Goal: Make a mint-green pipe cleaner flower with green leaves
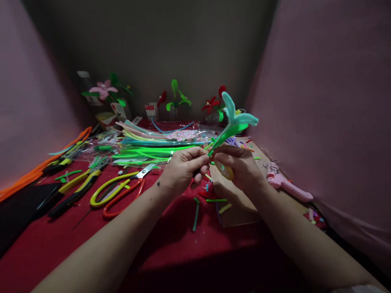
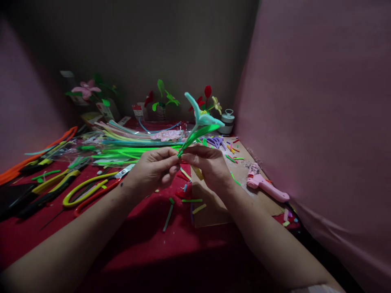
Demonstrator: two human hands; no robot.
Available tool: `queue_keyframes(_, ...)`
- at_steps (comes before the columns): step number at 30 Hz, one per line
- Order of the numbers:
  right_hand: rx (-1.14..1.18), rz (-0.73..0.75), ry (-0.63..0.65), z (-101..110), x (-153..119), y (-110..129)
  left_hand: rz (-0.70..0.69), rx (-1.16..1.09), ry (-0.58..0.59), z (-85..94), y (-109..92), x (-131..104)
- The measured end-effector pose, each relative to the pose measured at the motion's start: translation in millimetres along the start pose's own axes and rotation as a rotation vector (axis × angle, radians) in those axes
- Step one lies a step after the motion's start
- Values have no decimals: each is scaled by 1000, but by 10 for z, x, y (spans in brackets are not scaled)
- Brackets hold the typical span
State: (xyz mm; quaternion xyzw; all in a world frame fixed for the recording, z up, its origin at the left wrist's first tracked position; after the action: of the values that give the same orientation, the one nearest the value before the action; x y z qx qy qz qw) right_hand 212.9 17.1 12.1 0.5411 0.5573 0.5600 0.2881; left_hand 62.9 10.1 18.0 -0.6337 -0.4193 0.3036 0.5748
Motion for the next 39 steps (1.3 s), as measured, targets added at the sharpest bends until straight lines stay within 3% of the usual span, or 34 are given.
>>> queue_keyframes(6, 82, -4, 71, 20, 15, 0, 62, -211, 141, 29, 1, 11)
queue_keyframes(13, 144, -72, 191, 29, 30, 14, 162, -276, 319, 58, 22, -36)
queue_keyframes(16, 176, -48, 145, 9, 17, 15, 181, -249, 346, 50, -19, -41)
queue_keyframes(18, 193, -24, 47, 0, 16, -5, 135, -156, 304, 35, -43, -27)
queue_keyframes(21, 151, 7, -56, -5, 24, -50, 3, 84, 129, 4, -39, 0)
queue_keyframes(25, 86, 31, -78, -19, 22, -93, -204, 445, -127, -30, 24, -1)
queue_keyframes(27, 48, 22, -71, -28, 17, -100, -225, 486, -159, -40, 38, -9)
queue_keyframes(32, 60, 20, -75, -14, 13, -61, 19, 87, 73, -8, 9, -14)
queue_keyframes(37, 28, 23, 138, -11, -16, 24, 193, -168, 370, 72, -4, -40)
queue_keyframes(39, 37, 52, 155, -17, -30, 26, 244, -183, 444, 68, -13, -48)
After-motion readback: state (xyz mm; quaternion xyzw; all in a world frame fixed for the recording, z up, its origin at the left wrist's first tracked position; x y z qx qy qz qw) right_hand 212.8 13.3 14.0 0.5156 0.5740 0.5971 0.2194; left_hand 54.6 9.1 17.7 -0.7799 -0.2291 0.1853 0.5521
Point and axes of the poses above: each hand's wrist, its own x-axis towards the middle knuckle, its own z-axis out of the back of the hand, y = z × x, the point moved 1 cm from there along x, towards the middle knuckle, and after that the axes turned 6 degrees about y, right-handed, at the moved point
